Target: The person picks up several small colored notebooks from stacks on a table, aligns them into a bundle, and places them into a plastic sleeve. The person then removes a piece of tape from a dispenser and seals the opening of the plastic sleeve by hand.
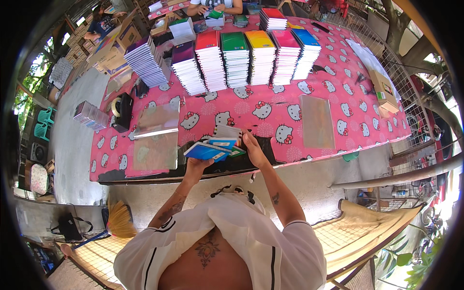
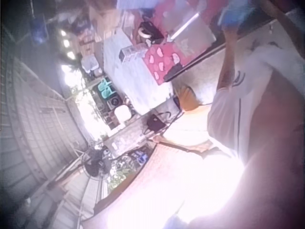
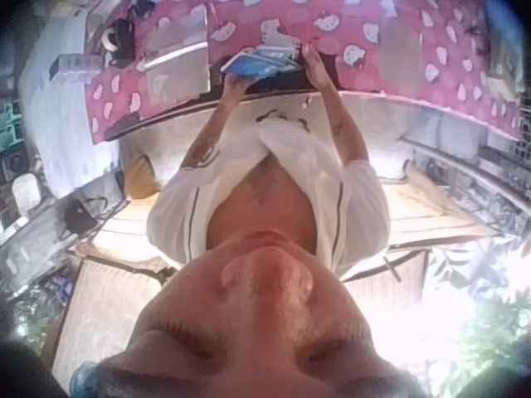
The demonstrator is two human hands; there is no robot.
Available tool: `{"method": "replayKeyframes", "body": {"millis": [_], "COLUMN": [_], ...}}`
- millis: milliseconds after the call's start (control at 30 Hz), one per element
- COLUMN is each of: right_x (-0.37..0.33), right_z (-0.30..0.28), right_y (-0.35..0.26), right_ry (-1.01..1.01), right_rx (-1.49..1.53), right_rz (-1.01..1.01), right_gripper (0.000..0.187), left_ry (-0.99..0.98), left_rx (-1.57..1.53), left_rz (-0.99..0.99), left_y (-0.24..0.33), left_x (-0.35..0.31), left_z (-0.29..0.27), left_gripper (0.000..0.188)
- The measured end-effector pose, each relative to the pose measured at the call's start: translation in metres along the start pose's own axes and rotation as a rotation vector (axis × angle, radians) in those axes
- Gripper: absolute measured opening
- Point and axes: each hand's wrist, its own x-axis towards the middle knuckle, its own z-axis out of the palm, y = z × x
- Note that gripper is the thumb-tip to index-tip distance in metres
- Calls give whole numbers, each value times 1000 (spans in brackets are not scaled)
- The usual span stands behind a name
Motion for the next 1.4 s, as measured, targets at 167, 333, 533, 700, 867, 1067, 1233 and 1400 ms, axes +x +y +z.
{"method": "replayKeyframes", "body": {"millis": [167, 333, 533, 700, 867, 1067, 1233, 1400], "right_x": [-6, -9, -11, -4, -2, -2, -1, -12], "right_z": [27, 30, 31, 16, 8, 17, 19, 33], "right_y": [-10, -21, -23, -23, -17, -22, -15, -20], "right_ry": [-33, -16, -74, -101, -92, -121, -84, -102], "right_rx": [-123, -248, -245, -171, -171, -131, -70, -147], "right_rz": [-41, -30, 10, 103, 78, 56, 38, -23], "right_gripper": [73, 74, 70, 66, 80, 99, 104, 107], "left_ry": [22, 143, 171, -20, -152, 34, -103, -50], "left_rx": [244, 113, 63, 645, 962, -15, 733, 910], "left_rz": [0, -12, 62, 234, 605, -78, -167, 242], "left_y": [-34, -34, -8, 57, 55, 16, -8, 23], "left_x": [21, 26, 15, 22, 34, 14, 21, 30], "left_z": [-18, -4, -14, -25, 19, 3, -20, 14], "left_gripper": [41, 34, 34, 22, 23, 32, 63, 90]}}
